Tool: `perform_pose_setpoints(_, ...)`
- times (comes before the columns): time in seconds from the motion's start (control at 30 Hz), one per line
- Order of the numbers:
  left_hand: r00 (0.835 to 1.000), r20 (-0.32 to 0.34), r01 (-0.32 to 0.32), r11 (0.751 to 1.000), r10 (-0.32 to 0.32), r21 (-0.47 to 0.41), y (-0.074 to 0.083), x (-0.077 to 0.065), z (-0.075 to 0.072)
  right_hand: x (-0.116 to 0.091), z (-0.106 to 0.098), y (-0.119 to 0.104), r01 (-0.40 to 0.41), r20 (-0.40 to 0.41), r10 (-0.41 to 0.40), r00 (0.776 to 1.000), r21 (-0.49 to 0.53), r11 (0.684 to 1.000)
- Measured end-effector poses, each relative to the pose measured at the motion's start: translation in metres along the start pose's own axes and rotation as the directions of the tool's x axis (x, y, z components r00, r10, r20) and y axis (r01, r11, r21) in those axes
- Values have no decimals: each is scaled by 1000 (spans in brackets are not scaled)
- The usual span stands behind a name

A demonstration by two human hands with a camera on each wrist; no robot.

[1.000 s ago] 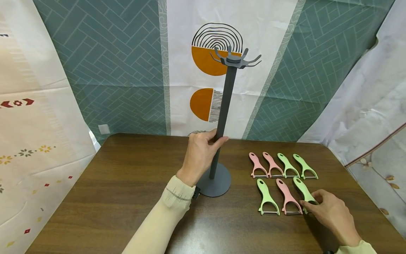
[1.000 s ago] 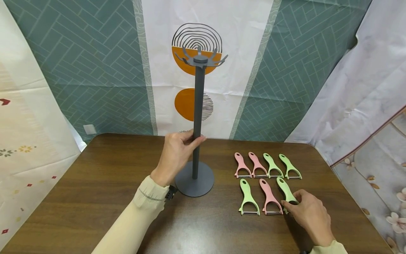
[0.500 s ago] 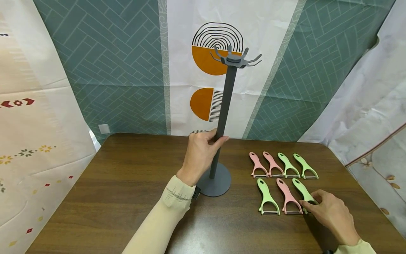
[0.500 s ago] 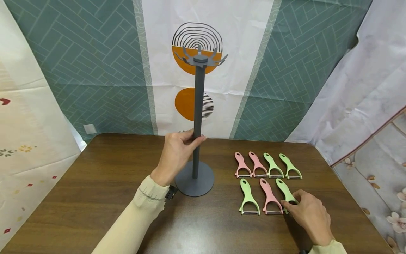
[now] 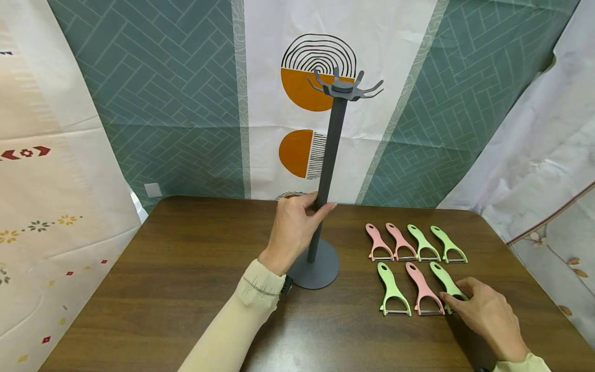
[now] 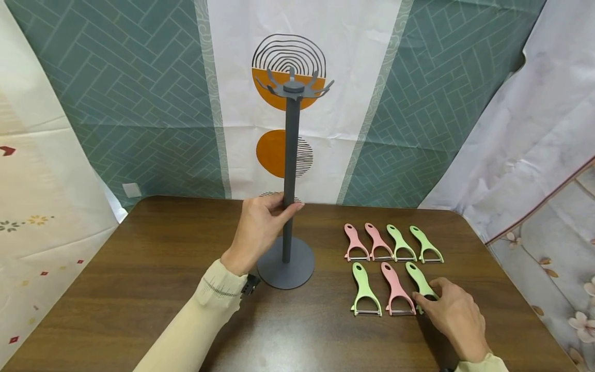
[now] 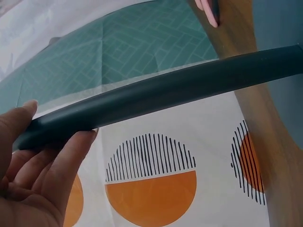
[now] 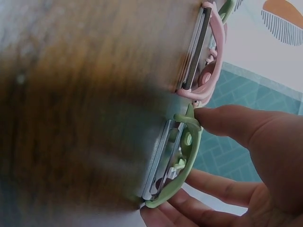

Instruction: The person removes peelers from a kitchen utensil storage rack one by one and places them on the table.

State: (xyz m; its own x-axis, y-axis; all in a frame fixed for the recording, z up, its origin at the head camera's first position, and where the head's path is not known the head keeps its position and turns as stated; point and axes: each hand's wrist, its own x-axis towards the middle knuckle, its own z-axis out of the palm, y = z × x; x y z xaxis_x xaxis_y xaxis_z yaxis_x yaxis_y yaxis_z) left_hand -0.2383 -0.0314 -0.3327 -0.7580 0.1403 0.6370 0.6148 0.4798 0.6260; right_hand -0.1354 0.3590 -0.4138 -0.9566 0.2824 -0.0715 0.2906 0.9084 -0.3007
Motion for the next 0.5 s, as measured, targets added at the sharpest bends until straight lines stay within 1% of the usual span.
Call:
perform_pose_setpoints(0.1, 999, 35, 12, 1000, -13, 11, -2, -3, 0, 0, 0, 0, 15, -11, -15, 1000, 4, 1000)
perform_pose_setpoints(0.17, 999, 44, 14, 1000, -14, 20, -5, -5, 1, 0, 0, 1, 28, -21, -28, 999, 10, 1000)
perform_pose_setpoints(0.3, 999, 40, 13, 1000, -13, 4, -11, -7, 1, 0, 2, -1, 50, -100, -48, 994, 16, 999)
perform_pose_setpoints(0.33, 999, 45, 21, 1000, -20, -12, -11, -8, 0, 0, 2, -2, 55, -127, -52, 991, 18, 998)
perform_pose_setpoints(0.43, 997, 69, 21, 999, -19, -36, -13, -9, -1, -1, 2, -6, 93, -225, -82, 971, 37, 995)
perform_pose_setpoints(0.5, 997, 70, 22, 999, -19, -47, -13, -10, -4, -1, 0, -9, 150, -291, -127, 948, 59, 987)
